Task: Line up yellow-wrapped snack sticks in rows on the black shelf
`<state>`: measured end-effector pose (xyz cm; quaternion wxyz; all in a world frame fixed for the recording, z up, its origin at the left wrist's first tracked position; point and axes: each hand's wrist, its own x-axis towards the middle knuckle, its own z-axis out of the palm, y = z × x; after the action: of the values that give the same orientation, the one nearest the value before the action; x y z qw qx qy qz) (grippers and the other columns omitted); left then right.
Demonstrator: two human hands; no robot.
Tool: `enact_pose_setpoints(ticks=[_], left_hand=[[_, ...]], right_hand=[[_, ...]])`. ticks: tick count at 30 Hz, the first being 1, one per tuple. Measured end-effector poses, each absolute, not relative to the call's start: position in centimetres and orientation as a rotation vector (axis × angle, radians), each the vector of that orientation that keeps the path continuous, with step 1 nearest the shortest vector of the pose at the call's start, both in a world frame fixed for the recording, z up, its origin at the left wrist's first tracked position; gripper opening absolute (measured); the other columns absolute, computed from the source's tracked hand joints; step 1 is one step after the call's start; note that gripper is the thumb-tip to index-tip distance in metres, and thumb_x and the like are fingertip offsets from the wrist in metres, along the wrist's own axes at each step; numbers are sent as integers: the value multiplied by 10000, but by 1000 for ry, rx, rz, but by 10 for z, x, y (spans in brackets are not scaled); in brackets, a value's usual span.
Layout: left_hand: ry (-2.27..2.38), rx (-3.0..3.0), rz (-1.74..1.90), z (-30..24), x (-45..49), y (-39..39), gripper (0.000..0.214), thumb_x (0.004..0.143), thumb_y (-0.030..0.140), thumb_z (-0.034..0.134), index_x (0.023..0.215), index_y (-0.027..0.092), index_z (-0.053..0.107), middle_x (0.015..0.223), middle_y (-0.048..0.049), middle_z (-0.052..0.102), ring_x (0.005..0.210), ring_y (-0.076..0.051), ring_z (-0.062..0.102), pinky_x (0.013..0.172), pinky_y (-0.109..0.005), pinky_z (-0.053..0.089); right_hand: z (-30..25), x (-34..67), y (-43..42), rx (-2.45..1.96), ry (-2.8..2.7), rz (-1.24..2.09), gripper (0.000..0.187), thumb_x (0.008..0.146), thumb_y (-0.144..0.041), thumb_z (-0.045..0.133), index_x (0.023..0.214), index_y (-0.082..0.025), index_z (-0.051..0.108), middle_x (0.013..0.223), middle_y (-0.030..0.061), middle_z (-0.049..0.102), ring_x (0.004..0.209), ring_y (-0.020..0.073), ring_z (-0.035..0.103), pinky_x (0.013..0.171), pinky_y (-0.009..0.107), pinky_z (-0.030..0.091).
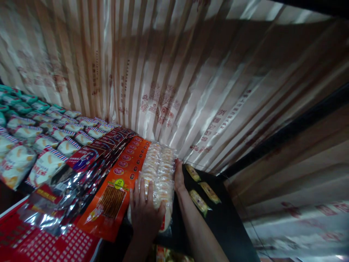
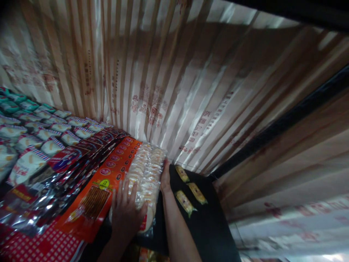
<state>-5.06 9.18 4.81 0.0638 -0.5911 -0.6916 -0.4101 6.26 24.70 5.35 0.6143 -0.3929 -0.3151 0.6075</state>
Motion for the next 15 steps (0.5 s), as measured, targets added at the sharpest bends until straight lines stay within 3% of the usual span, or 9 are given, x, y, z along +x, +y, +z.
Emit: enact_pose_setpoints(ticks=[10, 15], left_hand=[[-2029, -1837, -1128, 46, -55, 92, 545, 749, 386, 548, 1244, 163, 496, 1385, -132, 416, 1331, -347, 259, 1051, -555, 244], [-1980, -1851, -1086, 41, -57, 92, 584, 752, 415, 552, 1269, 156, 473, 1382, -143, 417, 1325, -349, 269, 1041, -540, 269]], right_hand=[[56, 60, 253, -915, -746, 1548, 530, 785, -645, 435, 966, -199, 657, 898, 13, 712, 1020, 211, 608, 890, 373, 493], [55, 63, 258, -862, -694, 1417, 488, 763, -640, 481, 959, -228, 657, 927, 4, 712, 1062, 204, 592, 942, 377, 467]])
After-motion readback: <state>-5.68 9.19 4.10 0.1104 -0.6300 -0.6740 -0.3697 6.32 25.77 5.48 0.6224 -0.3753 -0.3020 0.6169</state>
